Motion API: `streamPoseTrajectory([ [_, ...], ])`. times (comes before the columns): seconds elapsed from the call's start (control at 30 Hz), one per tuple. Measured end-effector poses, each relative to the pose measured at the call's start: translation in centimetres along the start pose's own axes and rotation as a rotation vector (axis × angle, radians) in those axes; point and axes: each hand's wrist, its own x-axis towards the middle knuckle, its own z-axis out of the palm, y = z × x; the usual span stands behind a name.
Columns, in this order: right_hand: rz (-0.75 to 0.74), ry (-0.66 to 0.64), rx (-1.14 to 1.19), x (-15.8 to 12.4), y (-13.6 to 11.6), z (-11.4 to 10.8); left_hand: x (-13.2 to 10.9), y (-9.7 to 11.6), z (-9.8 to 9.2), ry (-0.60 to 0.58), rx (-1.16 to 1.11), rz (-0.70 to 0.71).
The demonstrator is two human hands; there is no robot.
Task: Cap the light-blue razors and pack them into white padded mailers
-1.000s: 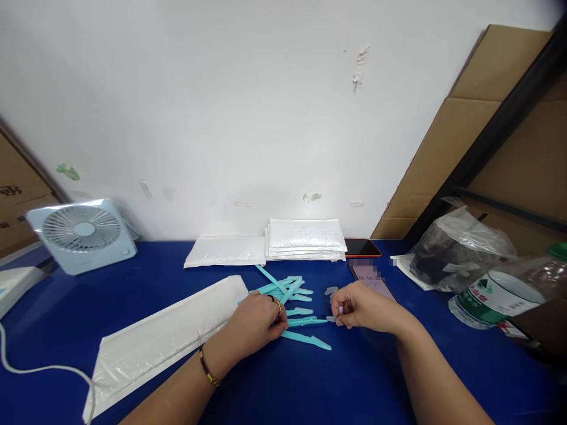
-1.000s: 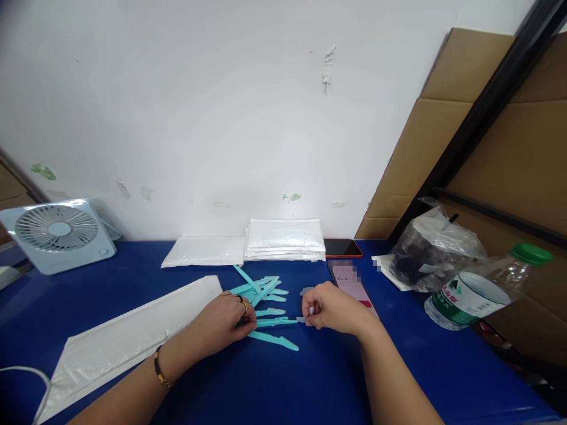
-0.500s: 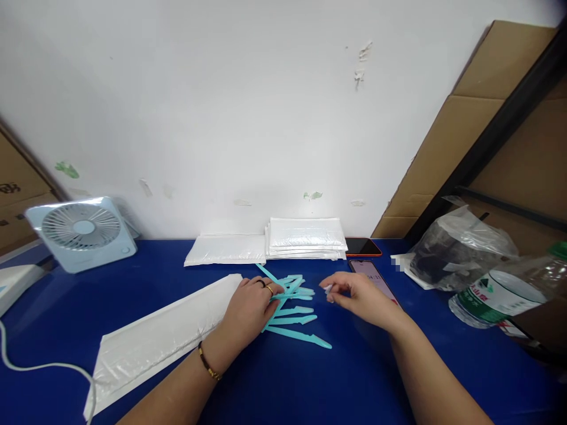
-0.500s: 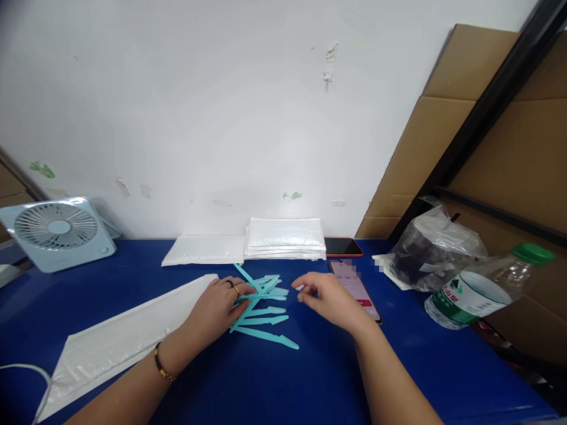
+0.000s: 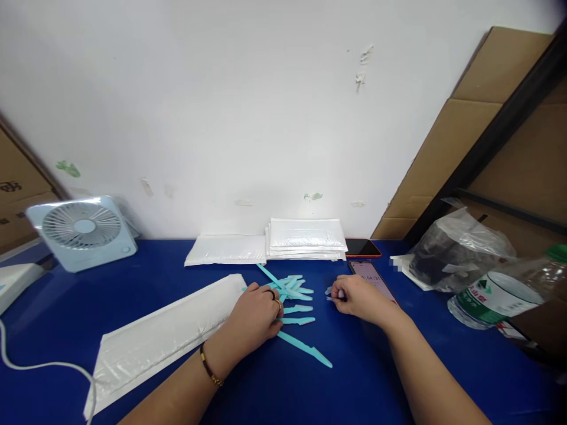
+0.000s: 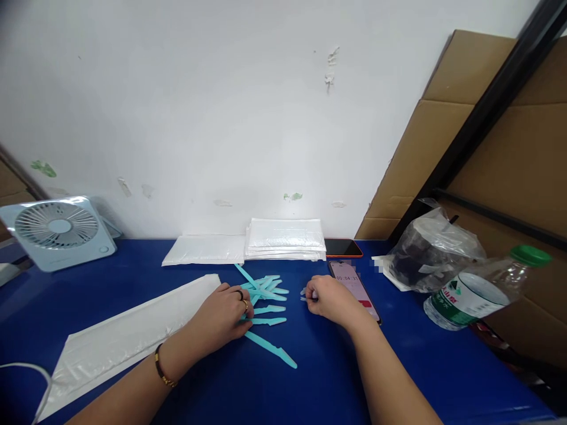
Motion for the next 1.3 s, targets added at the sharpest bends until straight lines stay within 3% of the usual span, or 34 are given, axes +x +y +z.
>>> streamPoseTrajectory([
  [0.33, -0.126, -0.16, 0.314, -0.7, -1.4, -0.1, 0.3, 0.3, -0.6, 0.062, 0.013, -0.063],
  [0.8, -0.19, -0.114, 0.271, -0.4, -2.6, 0.4, 0.5, 0.6, -0.8, 0.084, 0.008, -0.082],
  [1.13, -0.106, -0.071, 0.495, -0.4, -3.3, 0.2, 0.4, 0.0, -0.5, 0.152, -0.181, -0.105],
  [1.23, -0.125, -0.001, 0.495, -0.3, -3.5, 0.2, 0.5, 0.2, -0.6, 0.133, -0.187, -0.115],
  [1.3, -0.12, 0.124, 0.409, -0.2, -2.8, -0.3, 0.4, 0.5, -0.8, 0.139, -0.192, -0.12],
])
